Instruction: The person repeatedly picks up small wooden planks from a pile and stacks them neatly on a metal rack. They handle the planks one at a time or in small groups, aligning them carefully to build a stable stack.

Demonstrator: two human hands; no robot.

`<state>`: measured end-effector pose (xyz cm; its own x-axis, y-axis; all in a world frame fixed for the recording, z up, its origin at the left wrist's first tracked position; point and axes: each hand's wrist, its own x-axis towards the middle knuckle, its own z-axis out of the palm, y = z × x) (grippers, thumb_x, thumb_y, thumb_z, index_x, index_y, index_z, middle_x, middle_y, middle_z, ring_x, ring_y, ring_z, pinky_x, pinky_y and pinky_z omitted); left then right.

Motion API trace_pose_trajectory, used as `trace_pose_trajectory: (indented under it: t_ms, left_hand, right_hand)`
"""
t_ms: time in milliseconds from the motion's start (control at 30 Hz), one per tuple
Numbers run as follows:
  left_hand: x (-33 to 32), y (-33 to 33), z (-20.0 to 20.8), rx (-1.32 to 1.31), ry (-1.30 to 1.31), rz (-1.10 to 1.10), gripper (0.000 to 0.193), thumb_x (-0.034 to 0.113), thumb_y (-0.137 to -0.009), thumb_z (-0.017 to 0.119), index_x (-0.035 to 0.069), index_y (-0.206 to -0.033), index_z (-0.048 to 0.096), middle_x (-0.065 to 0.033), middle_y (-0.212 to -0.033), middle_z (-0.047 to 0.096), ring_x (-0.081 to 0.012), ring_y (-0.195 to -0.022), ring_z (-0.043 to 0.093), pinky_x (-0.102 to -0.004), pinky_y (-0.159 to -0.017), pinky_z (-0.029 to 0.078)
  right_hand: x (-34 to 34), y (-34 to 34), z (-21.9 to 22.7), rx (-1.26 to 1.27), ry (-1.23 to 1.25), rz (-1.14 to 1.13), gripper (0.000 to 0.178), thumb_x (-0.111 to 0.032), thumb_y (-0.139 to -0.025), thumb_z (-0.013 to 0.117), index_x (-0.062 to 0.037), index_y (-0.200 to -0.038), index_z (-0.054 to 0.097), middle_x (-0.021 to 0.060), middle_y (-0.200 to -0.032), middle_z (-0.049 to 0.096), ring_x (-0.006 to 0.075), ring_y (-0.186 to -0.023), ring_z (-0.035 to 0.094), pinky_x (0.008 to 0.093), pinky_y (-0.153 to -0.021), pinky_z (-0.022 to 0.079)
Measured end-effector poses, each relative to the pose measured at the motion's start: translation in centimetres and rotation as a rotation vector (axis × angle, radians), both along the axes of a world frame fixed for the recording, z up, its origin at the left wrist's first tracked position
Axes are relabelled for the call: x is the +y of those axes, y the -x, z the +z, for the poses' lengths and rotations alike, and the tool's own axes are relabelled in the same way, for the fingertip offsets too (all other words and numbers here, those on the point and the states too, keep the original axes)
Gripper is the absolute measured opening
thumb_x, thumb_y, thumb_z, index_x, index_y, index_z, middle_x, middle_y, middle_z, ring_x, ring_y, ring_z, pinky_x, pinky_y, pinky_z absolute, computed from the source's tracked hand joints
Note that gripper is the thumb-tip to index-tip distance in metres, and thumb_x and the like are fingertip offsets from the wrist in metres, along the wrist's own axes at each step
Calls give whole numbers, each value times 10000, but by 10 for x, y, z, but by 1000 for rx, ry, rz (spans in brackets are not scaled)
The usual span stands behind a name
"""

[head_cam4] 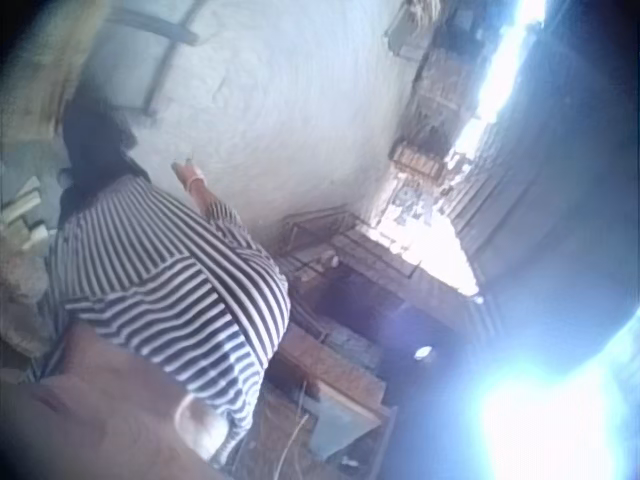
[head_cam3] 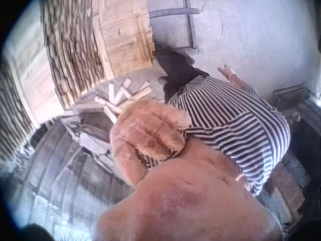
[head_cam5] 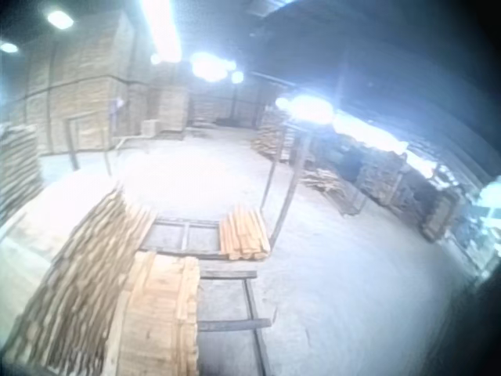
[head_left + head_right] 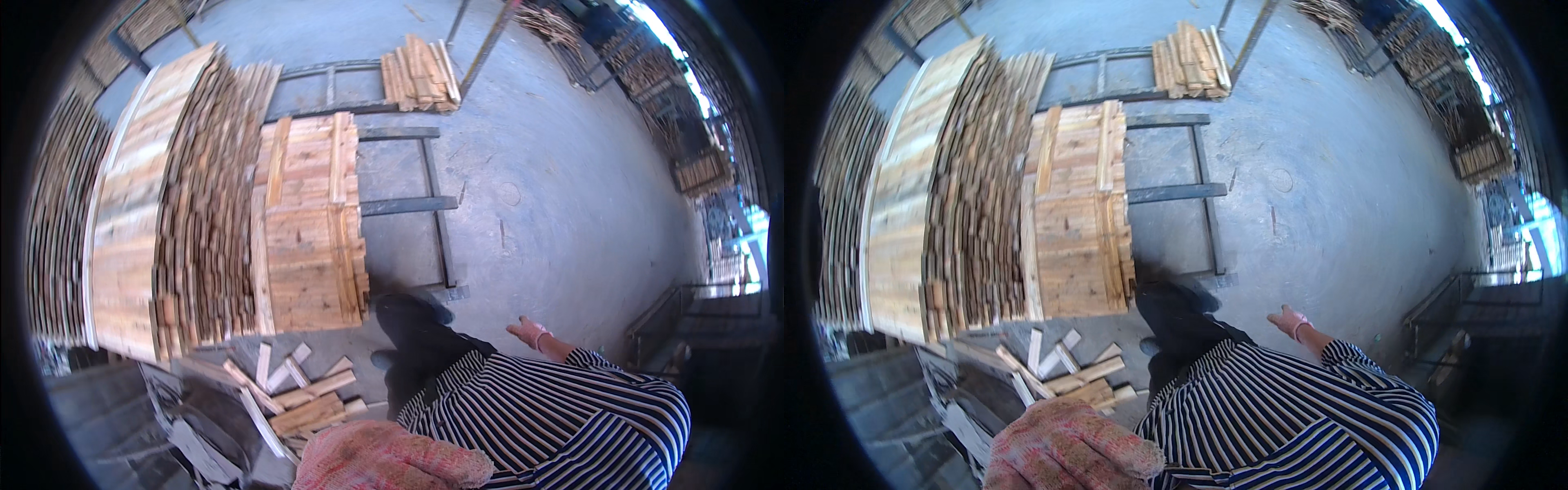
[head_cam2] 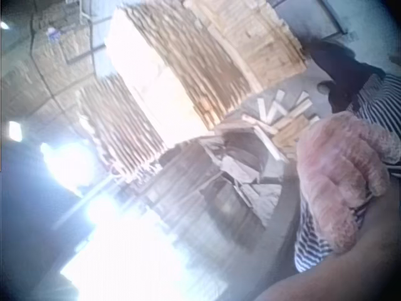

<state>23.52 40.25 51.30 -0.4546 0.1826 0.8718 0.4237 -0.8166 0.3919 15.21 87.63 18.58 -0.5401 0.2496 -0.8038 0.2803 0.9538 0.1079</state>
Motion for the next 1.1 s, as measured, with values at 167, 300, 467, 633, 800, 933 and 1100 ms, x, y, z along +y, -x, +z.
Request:
trace_pose_trajectory:
  t_ms: [167, 300, 467, 633, 800, 933, 1100]
  left_hand:
    - [22, 99, -11, 78, -43, -30, 259, 348, -1006, 595, 257, -1235, 673, -161, -1005, 673, -340, -933, 682, -615, -891, 470]
    - [21, 185, -7, -134, -22, -30, 266, 354, -1004, 598, 243, -1233, 676, -179, -1068, 674, -360, -968, 681, -621, -901, 467]
    - [22, 349, -24, -63, -130, -59, 233, 347, -993, 614, 230, -1180, 689, -180, -1145, 640, -365, -995, 675, -621, -916, 456]
    - [10, 430, -21, -24, -148, -7, 204, 340, -983, 629, 216, -1128, 703, -181, -1222, 606, -370, -1022, 668, -621, -930, 446]
    - [-21, 480, -5, -23, -138, 175, 177, 316, -958, 668, 199, -1083, 711, -176, -1252, 582, -367, -1071, 651, -602, -909, 456]
    - [-39, 493, 14, -122, -223, 426, 190, 321, -952, 677, 186, -1082, 706, -171, -1250, 577, -363, -1044, 652, -576, -851, 478]
    - [-85, 491, 29, -211, -167, 362, 248, 355, -959, 661, 181, -1134, 678, -184, -1204, 595, -350, -965, 654, -534, -725, 487]
  right_hand:
    - [0, 27, -16, -84, 70, -91, 860, -634, -872, 564, -31, -1475, 453, 301, -1428, 533, 441, -1333, 513, 492, -1087, 430]
    - [11, 93, -86, -170, 125, -39, 732, -567, -914, 547, -90, -1465, 481, 292, -1446, 510, 441, -1323, 520, 482, -1088, 435]
    - [62, 273, -181, -207, 412, 566, 762, -565, -940, 554, -14, -1461, 484, 316, -1445, 508, 429, -1356, 491, 462, -1148, 380]
    - [-96, 478, -89, 220, 617, -43, 756, -485, -939, 597, 39, -1463, 447, 289, -1329, 602, 380, -1229, 584, 392, -1025, 459]
    - [-154, 584, -76, 164, 722, -225, 757, -383, -920, 671, -5, -1514, 394, 21, -838, 563, 112, -677, 511, 273, -558, 418]
    - [-173, 610, -96, -8, 737, -256, 749, -363, -929, 674, -9, -1520, 382, 33, -876, 559, 126, -697, 510, 301, -535, 420]
    - [-218, 604, -103, -46, 718, -139, 703, -444, -921, 626, 2, -1448, 492, 79, -869, 628, 164, -686, 553, 325, -580, 447]
